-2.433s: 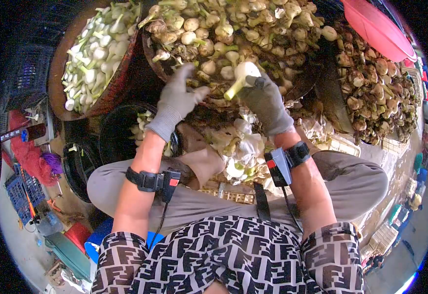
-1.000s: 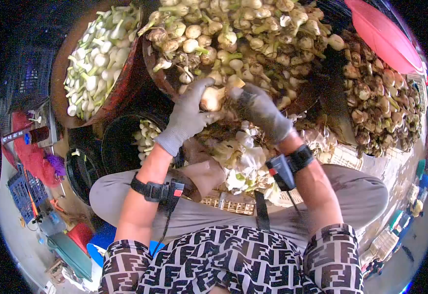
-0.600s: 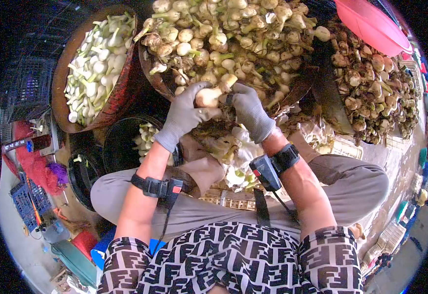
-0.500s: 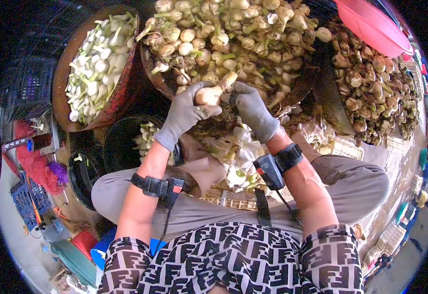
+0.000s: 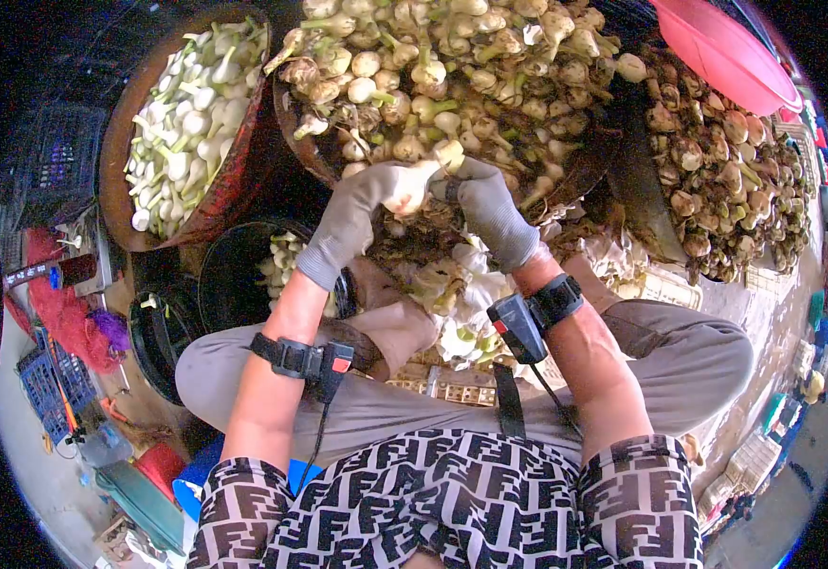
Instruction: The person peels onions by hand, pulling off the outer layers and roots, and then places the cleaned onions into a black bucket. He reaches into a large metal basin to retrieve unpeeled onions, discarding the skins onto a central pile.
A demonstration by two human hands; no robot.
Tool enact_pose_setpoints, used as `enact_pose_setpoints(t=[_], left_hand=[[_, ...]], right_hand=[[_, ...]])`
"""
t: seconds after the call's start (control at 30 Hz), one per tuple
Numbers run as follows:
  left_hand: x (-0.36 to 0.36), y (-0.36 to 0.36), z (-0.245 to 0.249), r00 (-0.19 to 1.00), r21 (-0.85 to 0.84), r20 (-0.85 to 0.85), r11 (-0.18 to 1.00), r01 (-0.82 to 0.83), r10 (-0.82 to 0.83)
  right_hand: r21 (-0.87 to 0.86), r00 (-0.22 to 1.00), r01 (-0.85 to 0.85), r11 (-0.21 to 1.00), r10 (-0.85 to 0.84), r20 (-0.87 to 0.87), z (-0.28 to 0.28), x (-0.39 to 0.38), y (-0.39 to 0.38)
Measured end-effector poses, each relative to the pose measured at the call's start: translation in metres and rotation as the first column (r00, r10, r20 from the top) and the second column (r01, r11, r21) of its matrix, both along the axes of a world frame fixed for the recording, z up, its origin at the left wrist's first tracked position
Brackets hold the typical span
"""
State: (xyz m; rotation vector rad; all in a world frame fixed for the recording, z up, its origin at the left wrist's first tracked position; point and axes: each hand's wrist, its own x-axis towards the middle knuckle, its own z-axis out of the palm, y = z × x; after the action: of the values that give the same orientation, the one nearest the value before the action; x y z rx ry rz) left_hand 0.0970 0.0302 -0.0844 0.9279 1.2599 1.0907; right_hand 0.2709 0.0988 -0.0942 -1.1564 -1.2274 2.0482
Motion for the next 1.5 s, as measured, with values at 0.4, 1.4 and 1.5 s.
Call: enact_pose_setpoints(t=[0.4, 1.4, 1.5], left_hand=[[0.01, -0.003, -0.017, 0.955, 0.156, -0.173, 0.964, -0.214, 0.24], [0.023, -0.003, -0.011, 0.951, 0.11, -0.193, 0.968, -0.224, 0.242], [0.023, -0.006, -0.027, 0.952, 0.184, -0.153, 0.954, -0.236, 0.265]], right_hand=[[0.427, 0.984, -0.148, 0.892, 0.092, 0.149, -0.001, -0.001, -0.008], [0.216, 0.997, -0.02, 0.976, 0.002, 0.083, 0.008, -0.011, -0.007], [0.474, 0.989, -0.088, 0.876, 0.02, 0.147, 0.001, -0.011, -0.01]])
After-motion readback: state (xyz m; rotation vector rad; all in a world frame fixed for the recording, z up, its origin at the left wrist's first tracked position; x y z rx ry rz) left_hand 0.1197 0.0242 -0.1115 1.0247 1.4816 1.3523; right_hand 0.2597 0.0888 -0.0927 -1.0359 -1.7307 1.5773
